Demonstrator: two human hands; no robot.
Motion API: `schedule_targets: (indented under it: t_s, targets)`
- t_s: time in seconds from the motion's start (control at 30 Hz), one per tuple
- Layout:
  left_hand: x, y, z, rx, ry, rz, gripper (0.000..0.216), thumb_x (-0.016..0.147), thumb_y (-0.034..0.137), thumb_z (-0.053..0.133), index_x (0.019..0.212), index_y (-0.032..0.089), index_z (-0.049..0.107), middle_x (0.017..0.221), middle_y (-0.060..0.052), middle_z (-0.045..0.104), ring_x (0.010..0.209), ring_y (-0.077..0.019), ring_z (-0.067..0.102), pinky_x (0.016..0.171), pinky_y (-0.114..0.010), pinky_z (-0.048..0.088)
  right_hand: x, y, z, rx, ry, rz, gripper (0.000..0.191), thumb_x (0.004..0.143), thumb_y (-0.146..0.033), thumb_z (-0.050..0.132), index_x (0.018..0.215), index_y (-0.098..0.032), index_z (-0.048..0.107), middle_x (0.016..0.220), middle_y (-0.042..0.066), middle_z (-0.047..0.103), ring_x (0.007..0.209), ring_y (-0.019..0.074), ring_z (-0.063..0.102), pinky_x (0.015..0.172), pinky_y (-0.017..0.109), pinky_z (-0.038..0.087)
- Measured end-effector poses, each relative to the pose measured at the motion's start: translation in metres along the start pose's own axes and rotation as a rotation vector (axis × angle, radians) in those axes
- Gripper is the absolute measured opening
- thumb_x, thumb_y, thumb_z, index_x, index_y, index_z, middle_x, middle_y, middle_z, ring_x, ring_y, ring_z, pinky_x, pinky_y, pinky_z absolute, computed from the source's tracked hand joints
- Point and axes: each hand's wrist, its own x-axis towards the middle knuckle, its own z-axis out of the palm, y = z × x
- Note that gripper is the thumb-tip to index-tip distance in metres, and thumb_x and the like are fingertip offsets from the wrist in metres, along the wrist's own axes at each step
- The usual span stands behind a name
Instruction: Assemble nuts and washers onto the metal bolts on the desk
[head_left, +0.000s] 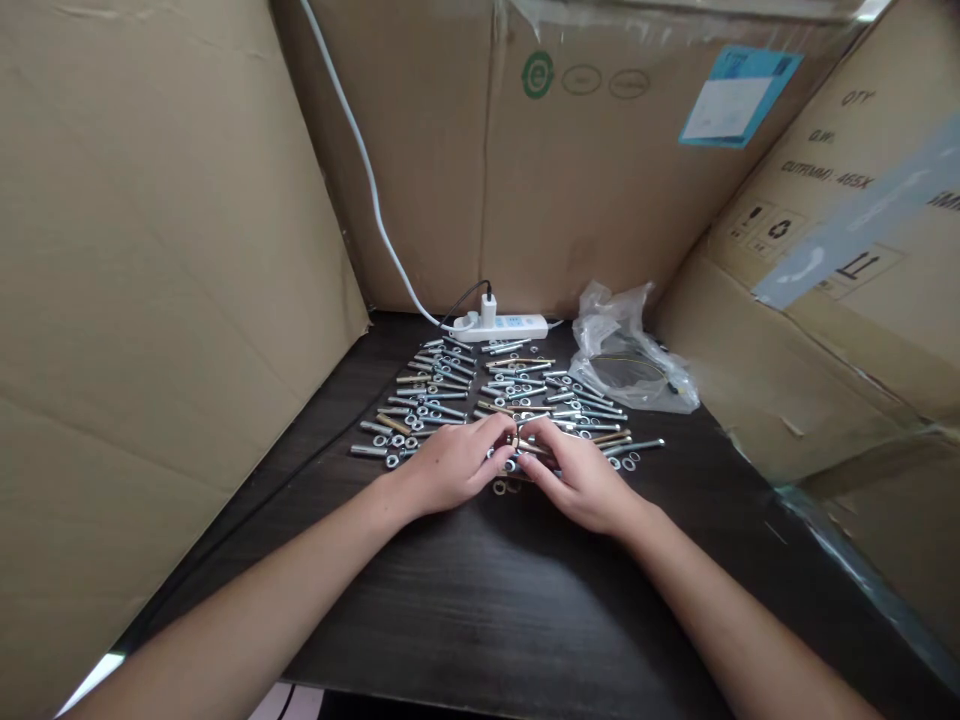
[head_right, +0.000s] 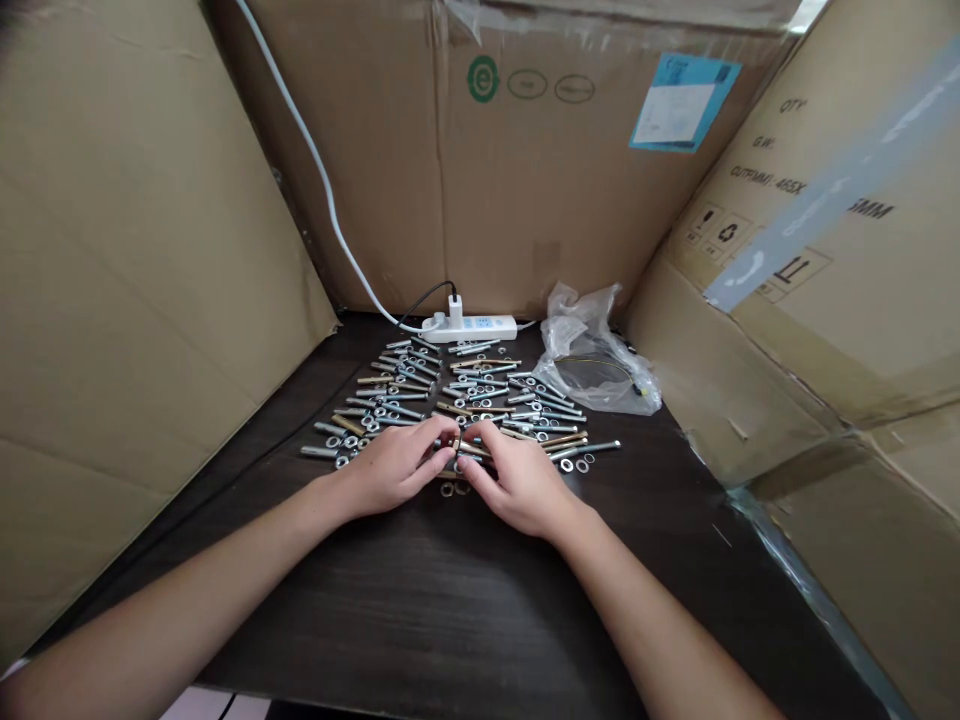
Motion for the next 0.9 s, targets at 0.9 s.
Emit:
schedule_targets:
  t_s: [0.9]
  targets:
    - [0.001,0.007,0.005,-0.23,0.039,-0.124,0.024,0.096,0.033,0.028,0.089,0.02,0.047,0.077,0.001,0.055,0.07,-0.0141,0.051,0.067,-0.026,0.04,0.001,0.006,0.016,-0.068,0.244,-0.066,0.021,0.09,-0.036,0.049,0.103,-0.022,0.056,0.079,0.003,0.069,0.061,0.0154,0.064,0.059,0.024,0.046]
